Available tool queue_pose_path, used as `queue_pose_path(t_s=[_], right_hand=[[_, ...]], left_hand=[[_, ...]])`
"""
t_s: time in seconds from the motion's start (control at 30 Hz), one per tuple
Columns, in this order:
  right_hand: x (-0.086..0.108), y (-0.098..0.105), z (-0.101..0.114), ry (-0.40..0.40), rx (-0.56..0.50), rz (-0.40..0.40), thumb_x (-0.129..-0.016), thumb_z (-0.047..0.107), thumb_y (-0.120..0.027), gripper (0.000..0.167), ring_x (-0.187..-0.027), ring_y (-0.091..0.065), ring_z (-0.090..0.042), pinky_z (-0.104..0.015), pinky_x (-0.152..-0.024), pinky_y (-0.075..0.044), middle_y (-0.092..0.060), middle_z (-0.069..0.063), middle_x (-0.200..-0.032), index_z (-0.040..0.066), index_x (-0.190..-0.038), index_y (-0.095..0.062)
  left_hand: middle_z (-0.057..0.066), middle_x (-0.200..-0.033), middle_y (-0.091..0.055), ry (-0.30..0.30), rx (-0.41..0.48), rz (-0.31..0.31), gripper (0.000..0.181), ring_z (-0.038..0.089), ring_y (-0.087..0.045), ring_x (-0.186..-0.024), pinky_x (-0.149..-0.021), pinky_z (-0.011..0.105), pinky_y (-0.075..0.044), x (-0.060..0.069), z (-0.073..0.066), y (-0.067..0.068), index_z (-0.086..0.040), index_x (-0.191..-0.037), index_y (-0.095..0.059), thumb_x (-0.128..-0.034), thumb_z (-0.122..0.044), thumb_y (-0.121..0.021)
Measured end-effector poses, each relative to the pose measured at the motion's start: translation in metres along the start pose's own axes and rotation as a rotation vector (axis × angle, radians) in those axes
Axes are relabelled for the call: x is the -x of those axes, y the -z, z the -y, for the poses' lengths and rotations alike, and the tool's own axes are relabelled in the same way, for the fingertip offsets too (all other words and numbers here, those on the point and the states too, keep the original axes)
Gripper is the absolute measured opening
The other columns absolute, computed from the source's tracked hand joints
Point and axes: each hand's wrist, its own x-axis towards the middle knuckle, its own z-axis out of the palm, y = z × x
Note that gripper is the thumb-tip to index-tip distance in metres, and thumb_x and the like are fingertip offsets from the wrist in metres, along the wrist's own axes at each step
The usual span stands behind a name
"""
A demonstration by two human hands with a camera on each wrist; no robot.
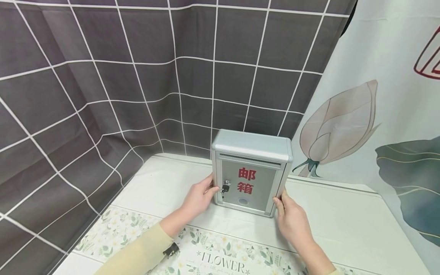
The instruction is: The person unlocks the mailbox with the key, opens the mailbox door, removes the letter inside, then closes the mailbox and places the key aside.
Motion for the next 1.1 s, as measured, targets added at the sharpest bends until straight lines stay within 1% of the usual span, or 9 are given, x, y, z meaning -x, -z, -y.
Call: queue_pose_path(t_s=[0.1, 0.3, 0.43, 0.53, 0.63, 0.8, 0.93, 1.03, 1.1], right_hand=[[0.0, -0.001, 0.001, -0.011, 0.014, 0.006, -0.118, 0.016, -0.057, 0.048, -0.102, -0.077, -0.05, -0.067, -0.084, -0.064, -0.078, -0.029, -0.116, -0.013, -0.156, -0.052], [0.0, -0.001, 0.003, 0.008, 0.057, 0.027, -0.118, 0.018, -0.058, 0.05, -0.116, -0.072, -0.057, -0.073, -0.095, -0.058, -0.074, -0.033, -0.129, -0.013, -0.157, -0.05], [-0.001, 0.001, 0.006, -0.005, 0.077, 0.059, -0.119, 0.023, -0.056, 0.053, -0.114, -0.073, -0.056, -0.072, -0.093, -0.06, -0.074, -0.031, -0.13, -0.01, -0.16, -0.048], [-0.003, 0.004, 0.009, -0.018, 0.099, 0.094, -0.119, 0.028, -0.057, 0.056, -0.108, -0.075, -0.054, -0.07, -0.087, -0.062, -0.075, -0.031, -0.128, -0.007, -0.161, -0.046], [-0.004, 0.007, 0.012, -0.022, 0.146, 0.108, -0.117, 0.032, -0.06, 0.056, -0.1, -0.076, -0.055, -0.069, -0.079, -0.063, -0.077, -0.031, -0.123, -0.009, -0.155, -0.052], [-0.003, 0.014, 0.019, -0.041, 0.254, 0.115, -0.114, 0.043, -0.065, 0.058, -0.086, -0.077, -0.05, -0.062, -0.063, -0.062, -0.08, -0.026, -0.112, -0.012, -0.135, -0.065], [-0.002, 0.019, 0.027, -0.072, 0.312, 0.13, -0.112, 0.051, -0.065, 0.062, -0.07, -0.075, -0.039, -0.052, -0.05, -0.056, -0.08, -0.016, -0.092, -0.011, -0.122, -0.07], [-0.001, 0.02, 0.033, -0.099, 0.341, 0.132, -0.111, 0.054, -0.064, 0.066, -0.059, -0.069, -0.034, -0.049, -0.044, -0.051, -0.076, -0.013, -0.08, -0.012, -0.117, -0.071], [0.0, 0.021, 0.037, -0.117, 0.35, 0.144, -0.111, 0.056, -0.064, 0.066, -0.057, -0.067, -0.034, -0.048, -0.042, -0.049, -0.076, -0.015, -0.079, -0.01, -0.115, -0.073]], left_hand=[[0.019, -0.159, -0.059, 0.006, 0.007, 0.005, 0.062, 0.035, -0.067, -0.138, -0.114, 0.046, -0.057, 0.0, 0.001, 0.0, -0.004, -0.17, -0.042, -0.1152, -0.022, -0.064], [0.02, -0.156, -0.062, 0.018, 0.012, 0.017, 0.062, 0.034, -0.068, -0.137, -0.113, 0.045, -0.057, 0.001, 0.002, 0.002, -0.005, -0.171, -0.041, -0.1153, -0.022, -0.064], [0.019, -0.155, -0.063, 0.023, 0.01, 0.013, 0.062, 0.035, -0.068, -0.136, -0.114, 0.047, -0.057, 0.002, 0.001, 0.003, -0.006, -0.171, -0.041, -0.1153, -0.022, -0.063], [0.019, -0.155, -0.063, 0.018, 0.005, 0.013, 0.062, 0.034, -0.068, -0.137, -0.114, 0.047, -0.056, 0.001, 0.001, 0.004, -0.006, -0.171, -0.042, -0.1155, -0.022, -0.063], [0.018, -0.155, -0.063, 0.009, 0.001, 0.022, 0.062, 0.033, -0.067, -0.138, -0.114, 0.046, -0.057, 0.002, 0.001, 0.004, -0.007, -0.172, -0.041, -0.1159, -0.023, -0.062], [0.018, -0.155, -0.064, 0.003, -0.005, 0.028, 0.062, 0.033, -0.067, -0.138, -0.113, 0.046, -0.058, 0.002, 0.001, 0.005, -0.008, -0.172, -0.04, -0.1164, -0.024, -0.061], [0.018, -0.155, -0.064, 0.009, -0.011, 0.028, 0.062, 0.034, -0.067, -0.139, -0.113, 0.047, -0.058, 0.002, 0.001, 0.005, -0.007, -0.172, -0.04, -0.1165, -0.025, -0.061], [0.018, -0.156, -0.063, 0.006, -0.018, 0.027, 0.062, 0.034, -0.066, -0.139, -0.113, 0.048, -0.058, 0.001, 0.001, 0.005, -0.007, -0.172, -0.04, -0.1169, -0.026, -0.06], [0.017, -0.156, -0.063, 0.005, -0.022, 0.029, 0.062, 0.034, -0.066, -0.14, -0.112, 0.048, -0.059, 0.001, 0.001, 0.006, -0.008, -0.172, -0.04, -0.117, -0.027, -0.06]])
